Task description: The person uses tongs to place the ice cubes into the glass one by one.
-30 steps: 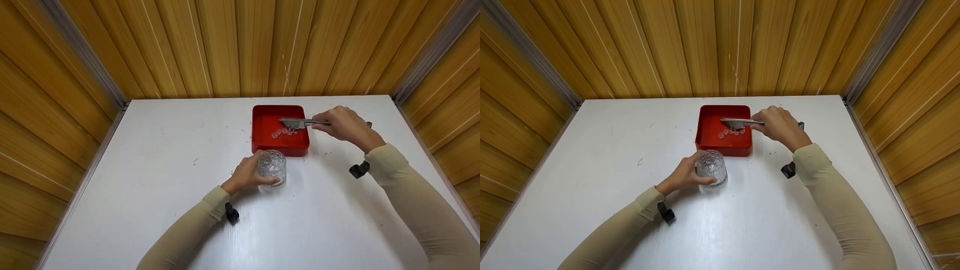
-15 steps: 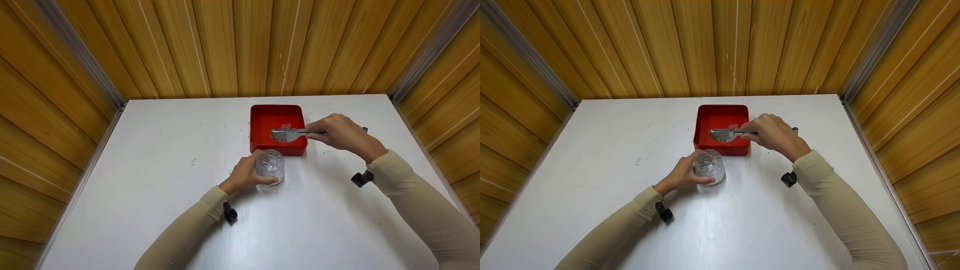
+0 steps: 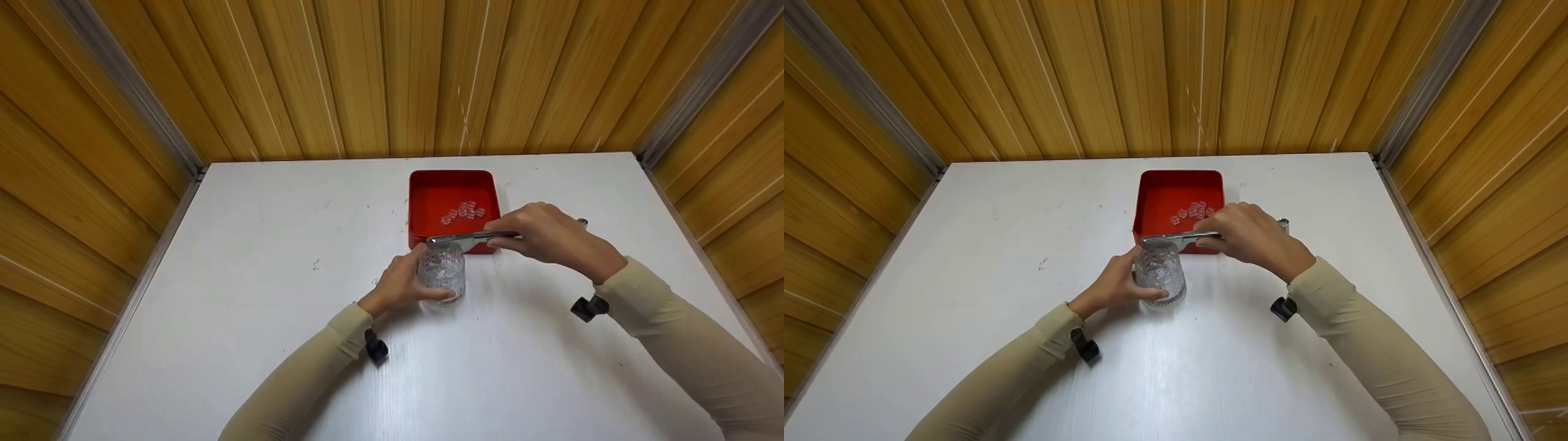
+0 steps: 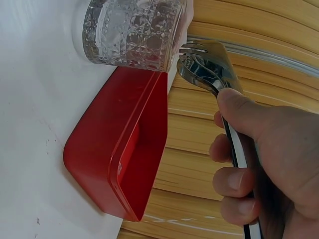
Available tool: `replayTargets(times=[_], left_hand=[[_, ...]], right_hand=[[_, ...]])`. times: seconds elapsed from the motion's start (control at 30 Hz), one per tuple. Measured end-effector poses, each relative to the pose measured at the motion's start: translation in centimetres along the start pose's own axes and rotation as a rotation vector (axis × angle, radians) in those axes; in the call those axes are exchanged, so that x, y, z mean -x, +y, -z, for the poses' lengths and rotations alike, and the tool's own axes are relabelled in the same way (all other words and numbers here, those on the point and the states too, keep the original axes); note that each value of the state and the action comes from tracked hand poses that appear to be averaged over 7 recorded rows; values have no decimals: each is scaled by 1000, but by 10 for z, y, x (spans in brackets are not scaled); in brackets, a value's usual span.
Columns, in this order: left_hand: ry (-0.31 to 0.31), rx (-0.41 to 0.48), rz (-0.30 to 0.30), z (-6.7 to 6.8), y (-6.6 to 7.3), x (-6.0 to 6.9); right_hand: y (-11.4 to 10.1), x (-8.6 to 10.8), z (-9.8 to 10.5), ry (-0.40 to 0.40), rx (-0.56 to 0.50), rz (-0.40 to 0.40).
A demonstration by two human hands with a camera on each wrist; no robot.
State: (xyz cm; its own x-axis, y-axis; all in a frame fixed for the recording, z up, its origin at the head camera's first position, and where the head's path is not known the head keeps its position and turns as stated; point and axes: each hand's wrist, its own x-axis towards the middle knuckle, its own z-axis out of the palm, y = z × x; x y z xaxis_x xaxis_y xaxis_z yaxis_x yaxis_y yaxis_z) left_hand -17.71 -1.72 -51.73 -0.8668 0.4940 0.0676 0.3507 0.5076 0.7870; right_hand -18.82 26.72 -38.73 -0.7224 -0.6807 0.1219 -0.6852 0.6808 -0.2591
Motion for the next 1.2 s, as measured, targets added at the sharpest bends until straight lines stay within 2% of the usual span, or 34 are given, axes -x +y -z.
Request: replayTargets(times=[0.3, 0.67, 1.2], left_hand=[[-5, -12, 6, 0, 0, 0], [-2, 14, -15, 0, -2, 0], [-16, 7, 20, 0, 0, 0]], right_hand=[[-6, 4, -8, 24, 18, 58], [-7, 6, -10, 22, -13, 35], [1, 11, -17, 73, 7, 26]])
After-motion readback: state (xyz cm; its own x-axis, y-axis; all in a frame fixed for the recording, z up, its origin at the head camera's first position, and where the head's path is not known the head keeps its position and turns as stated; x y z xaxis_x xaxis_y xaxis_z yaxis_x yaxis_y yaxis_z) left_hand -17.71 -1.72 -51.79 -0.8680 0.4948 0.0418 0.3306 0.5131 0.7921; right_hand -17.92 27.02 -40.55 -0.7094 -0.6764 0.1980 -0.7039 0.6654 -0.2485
